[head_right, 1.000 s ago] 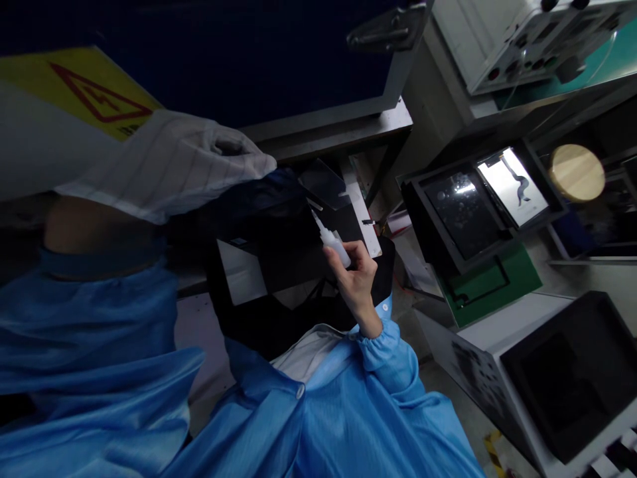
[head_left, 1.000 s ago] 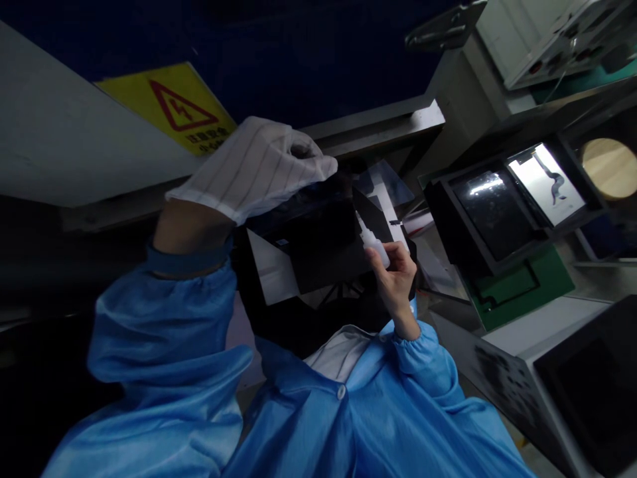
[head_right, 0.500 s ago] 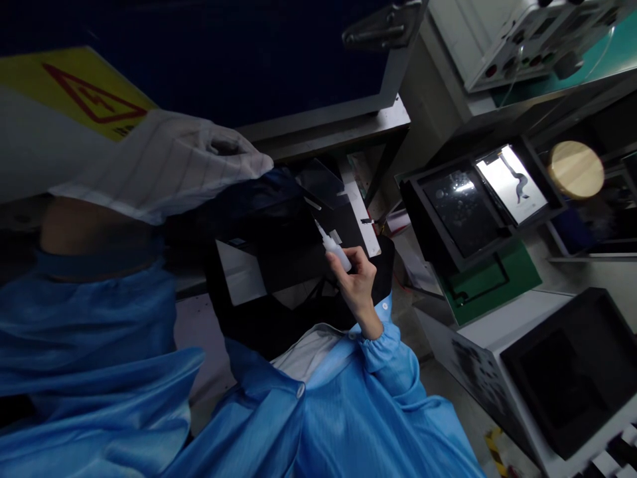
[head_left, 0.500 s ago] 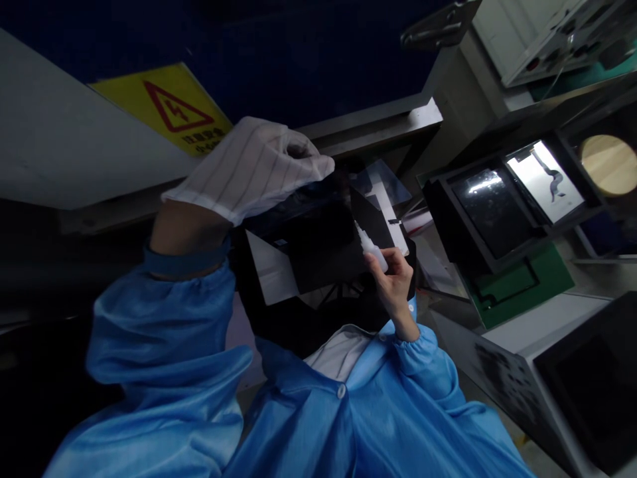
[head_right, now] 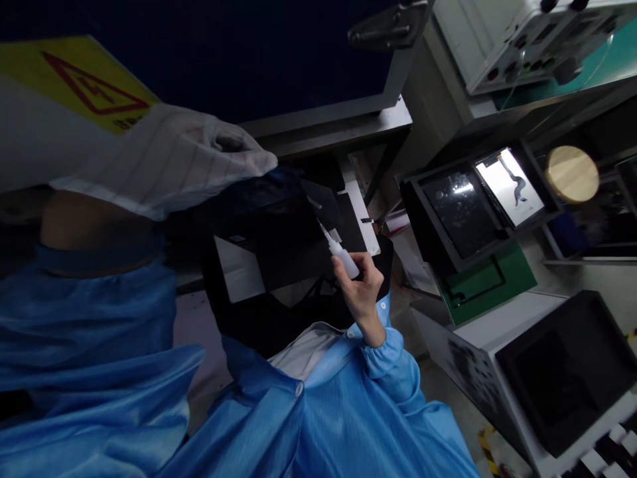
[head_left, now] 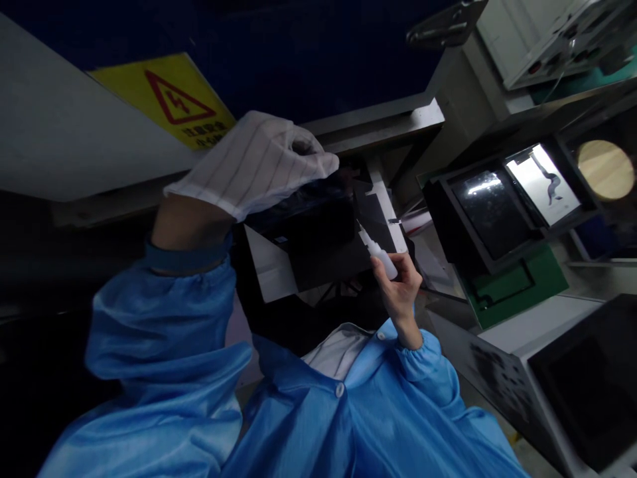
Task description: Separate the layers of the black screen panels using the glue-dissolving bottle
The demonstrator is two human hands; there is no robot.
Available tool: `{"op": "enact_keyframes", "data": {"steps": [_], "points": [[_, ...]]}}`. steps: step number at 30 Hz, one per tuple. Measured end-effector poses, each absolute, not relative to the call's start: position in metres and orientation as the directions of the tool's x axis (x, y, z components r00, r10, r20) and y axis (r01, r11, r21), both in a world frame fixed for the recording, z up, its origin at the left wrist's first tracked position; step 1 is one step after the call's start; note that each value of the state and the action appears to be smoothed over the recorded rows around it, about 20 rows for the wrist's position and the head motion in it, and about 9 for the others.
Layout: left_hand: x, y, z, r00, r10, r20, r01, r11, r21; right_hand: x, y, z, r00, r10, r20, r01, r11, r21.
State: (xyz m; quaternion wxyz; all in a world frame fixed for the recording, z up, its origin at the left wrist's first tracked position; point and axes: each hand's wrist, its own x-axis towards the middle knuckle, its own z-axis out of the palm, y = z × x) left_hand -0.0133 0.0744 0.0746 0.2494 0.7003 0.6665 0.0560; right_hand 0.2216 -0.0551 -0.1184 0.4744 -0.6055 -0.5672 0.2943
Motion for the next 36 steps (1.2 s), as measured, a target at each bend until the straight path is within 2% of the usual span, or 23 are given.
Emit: {"op": "enact_keyframes", "data": {"steps": [4,10,13,17,20,25,32,36], "points": [[-0.002,0.070,0.083,-0.040,0.967,-0.253,0.910,0.139,0.390,0.243,-0.062,-0.127,0.133,0.963,0.233,0.528,0.130,-0.839],[-0.004,0.069,0.080,-0.026,0.970,-0.243,0.923,0.117,0.367,0.268,-0.023,-0.152,0.182,0.944,0.277,0.788,0.029,-0.616],[-0.007,0.069,0.079,0.006,0.973,-0.232,0.920,0.085,0.381,0.259,0.006,-0.161,0.073,0.953,0.294,0.849,0.096,-0.520],[-0.003,0.068,0.083,-0.013,0.969,-0.248,0.924,0.106,0.367,0.240,0.029,-0.164,-0.124,0.968,0.219,0.867,0.213,-0.450],[0.002,0.067,0.088,-0.026,0.964,-0.263,0.920,0.126,0.372,0.233,0.032,-0.160,-0.193,0.963,0.187,0.876,0.255,-0.409],[0.003,0.061,0.090,-0.048,0.961,-0.271,0.878,0.170,0.447,0.232,0.030,-0.150,-0.289,0.939,0.187,0.861,0.340,-0.379],[0.004,0.044,0.090,-0.009,0.972,-0.236,0.852,0.131,0.507,0.222,0.043,-0.144,-0.369,0.913,0.175,0.843,0.408,-0.352],[0.002,0.039,0.091,0.101,0.975,-0.199,0.808,0.036,0.588,0.218,0.050,-0.143,-0.356,0.923,0.145,0.853,0.384,-0.352]]}}
